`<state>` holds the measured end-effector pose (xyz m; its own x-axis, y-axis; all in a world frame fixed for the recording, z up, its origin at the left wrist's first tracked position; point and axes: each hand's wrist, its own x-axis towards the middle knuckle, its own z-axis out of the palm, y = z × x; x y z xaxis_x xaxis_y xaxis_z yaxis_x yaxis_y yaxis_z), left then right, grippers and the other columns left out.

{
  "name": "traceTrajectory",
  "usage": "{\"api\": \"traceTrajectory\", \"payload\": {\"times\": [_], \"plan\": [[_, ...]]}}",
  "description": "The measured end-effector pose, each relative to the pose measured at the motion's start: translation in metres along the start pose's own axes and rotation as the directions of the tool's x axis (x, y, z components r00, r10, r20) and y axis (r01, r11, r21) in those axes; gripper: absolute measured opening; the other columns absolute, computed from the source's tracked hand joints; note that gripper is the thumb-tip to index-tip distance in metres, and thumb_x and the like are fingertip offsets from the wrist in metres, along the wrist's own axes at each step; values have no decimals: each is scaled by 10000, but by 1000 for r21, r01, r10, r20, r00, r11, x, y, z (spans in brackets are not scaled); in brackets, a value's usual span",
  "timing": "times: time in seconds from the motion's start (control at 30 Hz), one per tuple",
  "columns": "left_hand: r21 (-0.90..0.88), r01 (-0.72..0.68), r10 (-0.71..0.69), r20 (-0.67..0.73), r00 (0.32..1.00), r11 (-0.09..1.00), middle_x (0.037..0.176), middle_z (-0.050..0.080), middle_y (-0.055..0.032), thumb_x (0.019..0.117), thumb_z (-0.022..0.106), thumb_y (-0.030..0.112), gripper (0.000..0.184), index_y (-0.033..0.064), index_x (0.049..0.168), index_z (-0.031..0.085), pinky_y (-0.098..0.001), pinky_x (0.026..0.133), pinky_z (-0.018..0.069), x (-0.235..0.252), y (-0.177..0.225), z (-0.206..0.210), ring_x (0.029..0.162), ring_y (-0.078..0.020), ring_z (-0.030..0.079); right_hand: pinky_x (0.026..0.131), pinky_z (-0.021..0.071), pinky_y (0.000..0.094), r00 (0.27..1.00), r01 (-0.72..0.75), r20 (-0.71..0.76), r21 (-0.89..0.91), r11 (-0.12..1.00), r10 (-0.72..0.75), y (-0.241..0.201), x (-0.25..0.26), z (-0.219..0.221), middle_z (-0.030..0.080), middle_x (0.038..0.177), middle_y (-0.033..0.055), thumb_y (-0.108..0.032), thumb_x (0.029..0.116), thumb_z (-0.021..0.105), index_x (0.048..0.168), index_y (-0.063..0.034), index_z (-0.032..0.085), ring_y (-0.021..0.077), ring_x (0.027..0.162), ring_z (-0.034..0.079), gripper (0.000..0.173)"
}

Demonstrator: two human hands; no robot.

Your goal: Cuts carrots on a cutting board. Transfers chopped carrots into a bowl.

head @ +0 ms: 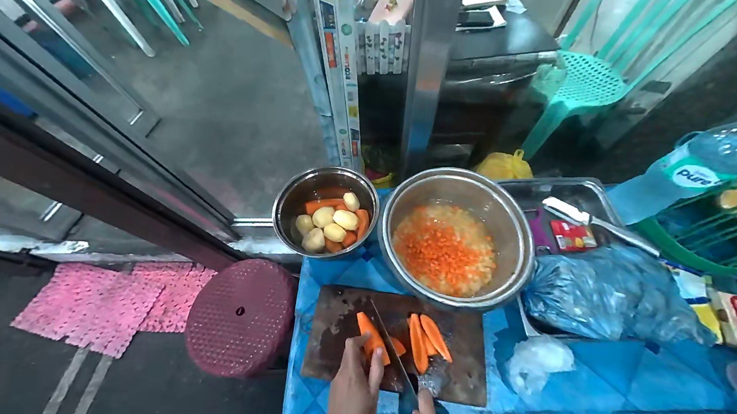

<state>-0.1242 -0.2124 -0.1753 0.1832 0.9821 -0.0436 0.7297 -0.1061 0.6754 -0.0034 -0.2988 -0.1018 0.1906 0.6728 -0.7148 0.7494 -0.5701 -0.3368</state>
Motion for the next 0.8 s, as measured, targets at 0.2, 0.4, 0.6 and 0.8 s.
{"api": "traceTrajectory", "payload": {"times": [0.2, 0.4, 0.6, 0.8], "plan": [[9, -1, 1, -8, 1000, 1000, 869, 691, -110, 1038, 550, 276, 408, 2, 1337, 588, -436, 654, 596, -1, 1, 1, 688, -243, 681, 768, 581, 615, 998, 43, -55, 37, 998, -41, -2, -23, -3, 725, 935, 258, -281, 1134, 330, 1438, -2, 460, 471, 890, 738, 432], [37, 29, -30, 10, 1000, 999, 951, 705, -120, 1051, 528, 295, 418, 21, 1363, 578, -447, 667, 601, -1, 3, 1, 717, -243, 695, 730, 583, 611, 995, 60, -74, -10, 998, -61, -6, -27, 0, 724, 905, 244, -283, 1132, 334, 1391, -8, 491, 464, 848, 739, 409], [68, 19, -18, -20, 1000, 998, 1053, 722, -128, 1067, 490, 278, 404, 27, 1371, 580, -441, 683, 615, -5, 5, 5, 754, -256, 721, 757, 583, 618, 999, 38, -37, -48, 998, -40, -15, -23, -4, 727, 931, 249, -251, 1130, 347, 1445, -4, 449, 466, 883, 740, 413], [67, 56, -58, 22, 998, 996, 1133, 712, -149, 1067, 493, 254, 413, 21, 1400, 567, -445, 704, 619, -5, 9, 2, 782, -268, 729, 788, 585, 605, 998, 46, -30, -26, 999, -46, -21, -5, -1, 730, 932, 253, -247, 1128, 357, 1486, 12, 419, 467, 912, 740, 446]]}}
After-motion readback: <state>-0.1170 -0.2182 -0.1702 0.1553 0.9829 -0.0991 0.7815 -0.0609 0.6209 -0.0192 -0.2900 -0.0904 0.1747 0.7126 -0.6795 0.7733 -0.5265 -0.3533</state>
